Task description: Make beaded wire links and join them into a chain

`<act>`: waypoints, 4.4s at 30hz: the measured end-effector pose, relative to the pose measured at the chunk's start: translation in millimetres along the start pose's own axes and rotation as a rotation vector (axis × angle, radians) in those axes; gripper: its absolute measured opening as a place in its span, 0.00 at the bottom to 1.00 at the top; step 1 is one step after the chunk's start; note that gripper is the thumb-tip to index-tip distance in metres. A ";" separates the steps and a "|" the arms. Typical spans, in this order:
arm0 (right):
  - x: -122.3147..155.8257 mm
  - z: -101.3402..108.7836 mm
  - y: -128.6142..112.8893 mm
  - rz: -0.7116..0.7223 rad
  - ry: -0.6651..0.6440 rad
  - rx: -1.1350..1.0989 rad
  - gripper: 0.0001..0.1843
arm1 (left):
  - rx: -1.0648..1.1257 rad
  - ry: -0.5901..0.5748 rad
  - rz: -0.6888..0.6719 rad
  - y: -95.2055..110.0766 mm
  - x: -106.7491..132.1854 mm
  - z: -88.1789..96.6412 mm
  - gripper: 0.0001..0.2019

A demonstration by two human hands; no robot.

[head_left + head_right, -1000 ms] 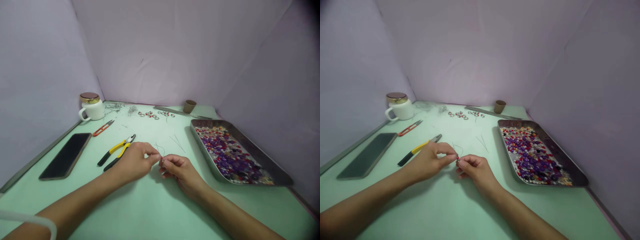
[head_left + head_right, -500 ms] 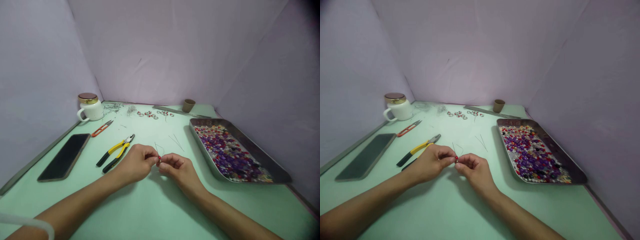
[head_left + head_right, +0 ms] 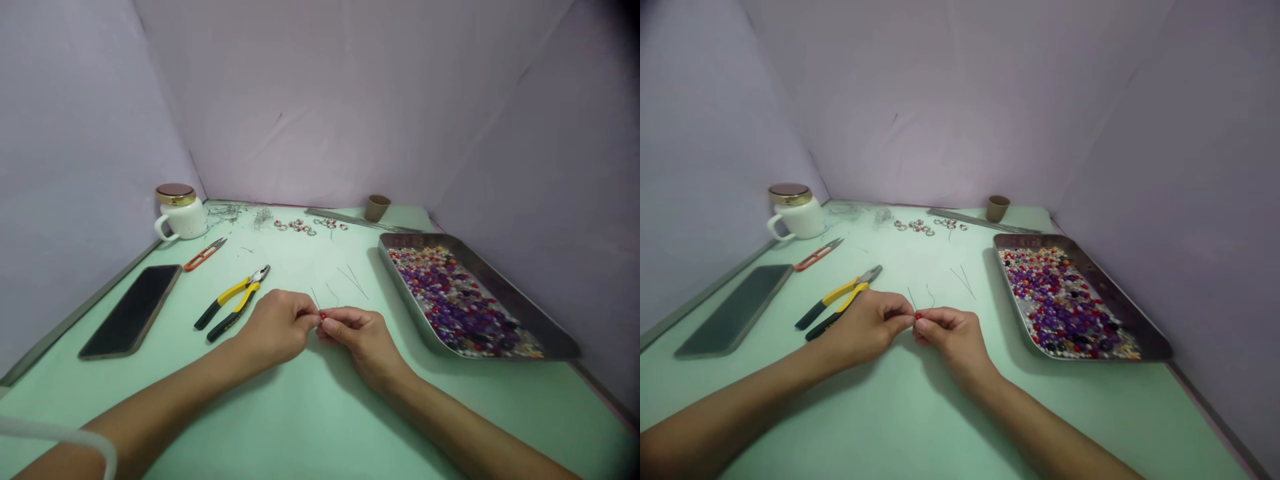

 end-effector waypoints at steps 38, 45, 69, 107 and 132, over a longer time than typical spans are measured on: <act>14.9 -13.9 11.0 -0.182 -0.514 -0.060 0.09 | 0.356 -0.333 -0.207 -10.3 -5.5 -4.4 0.04; 23.0 -20.3 14.5 -0.408 -0.564 -0.103 0.10 | 0.422 -0.344 -0.283 -7.0 -0.8 -17.1 0.03; 16.0 -17.0 10.9 -0.302 -0.336 0.059 0.12 | -0.147 -0.227 -0.566 -3.9 -1.3 23.5 0.15; 7.1 -4.9 5.8 -0.040 -0.046 -0.076 0.11 | -0.147 -0.065 -0.053 -6.7 3.0 4.2 0.09; 5.6 -2.7 2.0 0.024 -0.012 0.129 0.06 | 0.439 -0.140 0.174 -13.7 -2.2 -18.2 0.04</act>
Point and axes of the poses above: each hand's wrist, its own x-axis away from the middle knuckle, its own z-axis out of the back of the hand, y = z × x, the point moved 4 cm from there along -x, towards the middle knuckle, and after that the axes turned 3 degrees about -y, right-handed, at the moved point
